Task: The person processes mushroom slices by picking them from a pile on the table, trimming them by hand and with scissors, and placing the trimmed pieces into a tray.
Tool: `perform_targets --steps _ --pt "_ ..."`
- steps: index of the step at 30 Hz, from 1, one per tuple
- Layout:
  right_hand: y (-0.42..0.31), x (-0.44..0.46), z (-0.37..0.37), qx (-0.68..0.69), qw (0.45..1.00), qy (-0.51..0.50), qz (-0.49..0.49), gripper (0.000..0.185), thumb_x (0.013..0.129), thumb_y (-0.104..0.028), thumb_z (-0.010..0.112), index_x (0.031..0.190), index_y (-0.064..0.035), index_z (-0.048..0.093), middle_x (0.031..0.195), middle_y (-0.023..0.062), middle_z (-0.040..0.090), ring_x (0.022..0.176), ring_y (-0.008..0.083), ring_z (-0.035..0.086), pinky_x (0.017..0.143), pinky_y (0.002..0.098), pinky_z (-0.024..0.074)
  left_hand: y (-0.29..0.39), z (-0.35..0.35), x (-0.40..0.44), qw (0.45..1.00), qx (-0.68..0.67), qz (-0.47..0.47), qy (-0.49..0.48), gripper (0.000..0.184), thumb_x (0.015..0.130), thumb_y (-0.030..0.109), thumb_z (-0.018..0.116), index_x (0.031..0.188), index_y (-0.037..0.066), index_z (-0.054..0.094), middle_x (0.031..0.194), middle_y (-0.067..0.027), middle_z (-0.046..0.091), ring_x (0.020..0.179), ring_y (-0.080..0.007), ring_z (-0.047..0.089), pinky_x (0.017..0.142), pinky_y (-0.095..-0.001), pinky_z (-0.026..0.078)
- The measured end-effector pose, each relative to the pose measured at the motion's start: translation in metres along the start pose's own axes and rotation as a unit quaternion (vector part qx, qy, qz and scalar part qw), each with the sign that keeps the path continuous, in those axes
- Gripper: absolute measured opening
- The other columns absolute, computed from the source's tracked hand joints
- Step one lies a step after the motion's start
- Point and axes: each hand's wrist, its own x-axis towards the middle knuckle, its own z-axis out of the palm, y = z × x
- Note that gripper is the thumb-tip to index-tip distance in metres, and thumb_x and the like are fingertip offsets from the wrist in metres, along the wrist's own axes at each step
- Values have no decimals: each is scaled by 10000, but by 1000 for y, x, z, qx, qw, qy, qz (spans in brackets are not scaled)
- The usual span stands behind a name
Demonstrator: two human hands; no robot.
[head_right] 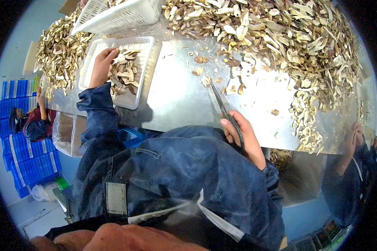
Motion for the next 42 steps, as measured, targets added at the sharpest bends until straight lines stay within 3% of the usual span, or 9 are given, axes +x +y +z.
perform_targets --steps 2,7,13,17,18,22,34,37,42 --pt "-1 0 2 -3 1000 -5 -5 239 1009 -233 612 1150 -40 602 688 -40 487 593 61 432 544 217 354 28 -4 -16 969 -244 -47 -12 315 1009 184 614 1241 -29 618 1047 -72 683 904 -149 633 786 -300 525" --pt "-4 -2 4 -4 1000 -10 -7 250 1010 -235 618 1164 -38 604 714 -50 486 619 53 429 553 218 353 54 12 -50 886 -446 -25 -124 294 1059 197 491 1244 -3 602 1072 -76 683 951 -167 645 780 -298 548" --pt "-9 -10 7 -44 999 6 -26 252 1000 -247 640 1142 -41 607 743 -49 498 627 50 414 566 230 352 62 58 -81 853 -499 -18 -152 289 1048 236 494 1201 16 603 1035 -66 666 920 -179 643 797 -302 523" --pt "17 18 -3 -190 968 20 -159 330 977 -284 672 1153 -14 602 773 70 637 676 133 564 621 279 456 62 97 -108 830 -526 -54 -176 261 1034 213 516 1187 17 599 1079 -102 664 934 -166 646 785 -299 529" --pt "2 9 3 -281 954 43 -94 377 938 -294 708 1163 -9 605 847 184 698 751 263 680 690 342 514 64 104 -119 826 -528 -74 -183 252 1031 201 528 1188 16 596 1099 -112 666 937 -168 646 779 -299 530" --pt "-7 2 16 -408 892 73 -183 405 855 -227 742 1188 -45 600 945 243 694 894 430 673 753 455 532 55 127 -143 796 -543 -141 -225 220 1017 170 571 1187 31 588 1129 -122 677 927 -175 651 767 -286 524" --pt "-20 9 31 -602 750 148 -233 339 818 -200 746 1056 -43 564 892 174 654 849 376 658 699 475 512 45 138 -161 815 -494 -175 -249 212 961 105 660 1165 53 635 916 15 624 676 -64 506 624 -217 417" --pt "-20 12 30 -611 736 152 -248 323 823 -232 742 1045 -67 578 851 164 650 820 366 662 683 474 512 45 143 -162 819 -491 -174 -239 235 961 105 660 1184 34 632 903 12 627 699 -65 530 647 -218 444" --pt "-27 8 33 -626 727 160 -233 273 837 -278 726 1004 -87 626 785 153 668 740 360 671 646 467 521 46 146 -166 793 -530 -169 -249 298 987 69 590 1273 -15 577 1124 -56 635 913 -122 629 808 -268 530"
